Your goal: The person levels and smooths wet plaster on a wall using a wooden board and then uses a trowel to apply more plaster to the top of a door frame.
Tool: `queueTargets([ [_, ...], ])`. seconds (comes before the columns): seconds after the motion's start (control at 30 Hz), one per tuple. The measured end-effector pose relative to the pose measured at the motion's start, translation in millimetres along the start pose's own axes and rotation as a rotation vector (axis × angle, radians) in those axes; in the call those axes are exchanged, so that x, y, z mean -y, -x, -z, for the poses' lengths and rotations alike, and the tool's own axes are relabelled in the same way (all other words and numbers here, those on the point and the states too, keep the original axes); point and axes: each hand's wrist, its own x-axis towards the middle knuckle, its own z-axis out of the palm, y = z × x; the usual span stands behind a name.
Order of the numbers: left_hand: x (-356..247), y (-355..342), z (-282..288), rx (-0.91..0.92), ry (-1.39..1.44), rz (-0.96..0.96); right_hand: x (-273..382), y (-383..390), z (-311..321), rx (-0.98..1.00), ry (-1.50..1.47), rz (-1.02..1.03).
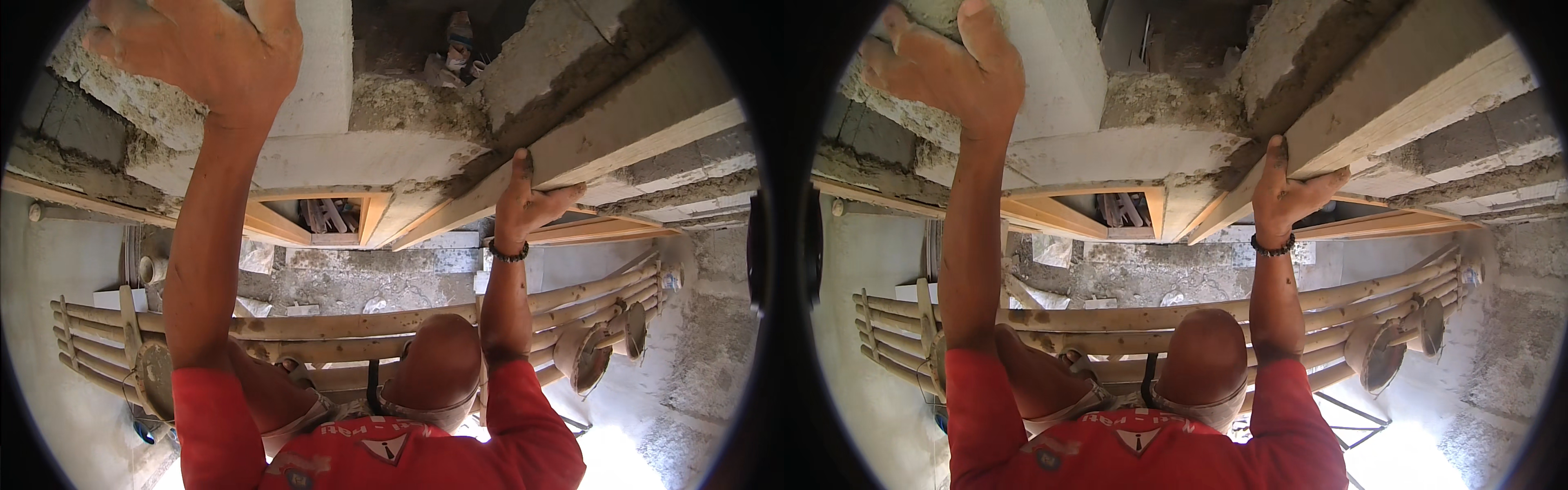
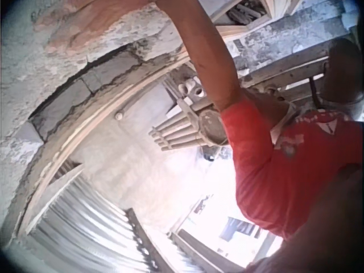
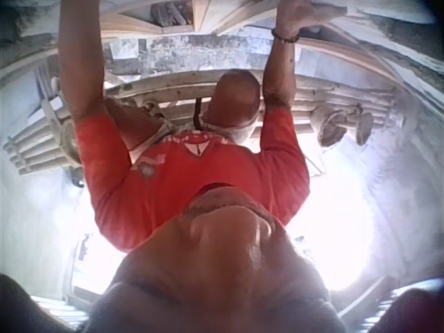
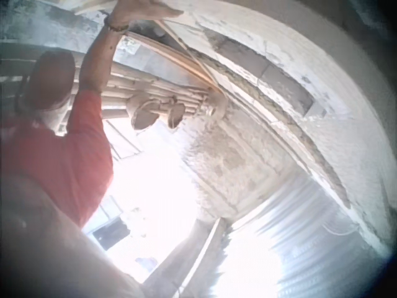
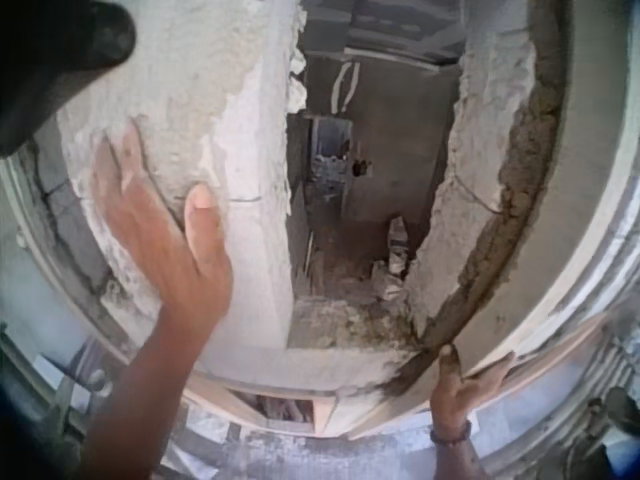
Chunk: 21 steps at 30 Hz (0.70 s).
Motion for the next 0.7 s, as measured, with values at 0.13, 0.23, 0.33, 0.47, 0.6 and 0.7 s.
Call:
queueTargets([
  [0.13,14,2,-8,-0.033,-0.095,-0.101,-17,26,-8,0.025,-0.052,-0.018],
  [0.23,11,1,-11,-0.086,-0.04,-0.075,-38,56,-16,0.038,-0.1,-0.056],
  [0.33,-10,4,5,0.086,0.151,0.083,-58,86,-24,0.057,-0.136,-0.094],
  [0.47,-17,-25,17,0.272,0.115,0.345,-64,89,-31,0.084,-0.041,-0.012],
  [0.6,-22,-32,33,0.246,0.084,0.292,-49,79,-13,0.144,-0.247,-0.062],
  [0.7,-25,-27,33,0.25,0.052,0.298,-36,59,-4,0.137,-0.228,-0.105],
])
